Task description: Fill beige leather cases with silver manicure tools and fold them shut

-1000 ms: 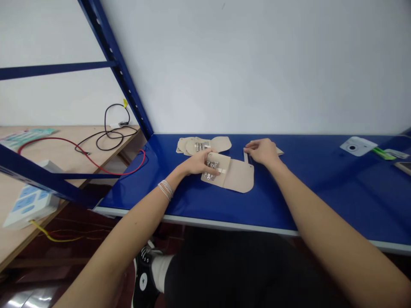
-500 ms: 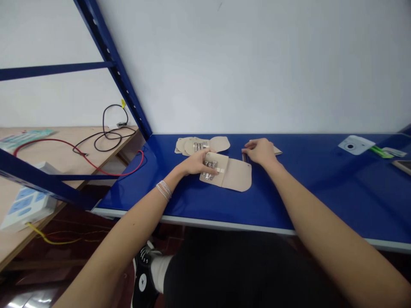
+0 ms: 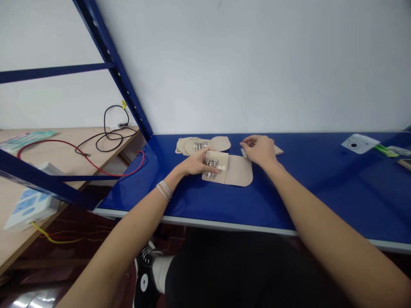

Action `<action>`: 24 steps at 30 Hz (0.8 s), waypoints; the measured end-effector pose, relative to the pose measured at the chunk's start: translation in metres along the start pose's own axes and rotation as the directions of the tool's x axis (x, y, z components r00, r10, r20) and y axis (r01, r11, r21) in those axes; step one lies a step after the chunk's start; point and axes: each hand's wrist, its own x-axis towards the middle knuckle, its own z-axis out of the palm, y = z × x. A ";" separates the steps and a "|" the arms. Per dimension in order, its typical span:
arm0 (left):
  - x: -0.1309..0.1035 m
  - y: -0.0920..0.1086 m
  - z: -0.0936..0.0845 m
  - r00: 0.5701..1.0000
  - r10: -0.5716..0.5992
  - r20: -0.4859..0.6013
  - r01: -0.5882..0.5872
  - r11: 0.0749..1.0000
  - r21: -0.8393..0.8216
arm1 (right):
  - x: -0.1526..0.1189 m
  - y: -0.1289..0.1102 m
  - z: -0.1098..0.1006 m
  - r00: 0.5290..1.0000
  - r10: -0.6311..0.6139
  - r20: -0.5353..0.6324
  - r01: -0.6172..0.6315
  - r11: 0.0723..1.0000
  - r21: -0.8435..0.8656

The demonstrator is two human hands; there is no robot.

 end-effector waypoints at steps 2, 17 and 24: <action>0.000 0.000 0.001 1.000 -0.004 -0.007 0.004 1.000 -0.021 | -0.003 -0.007 -0.002 0.998 -0.059 -0.031 0.060 0.998 0.036; -0.001 -0.001 0.002 0.990 0.124 0.067 -0.132 0.983 0.127 | -0.043 -0.059 0.005 0.845 -0.446 0.294 0.260 0.825 0.502; -0.001 -0.002 0.004 0.985 0.160 0.066 -0.166 0.981 0.101 | -0.039 -0.054 0.008 0.823 -0.460 0.334 0.243 0.816 0.525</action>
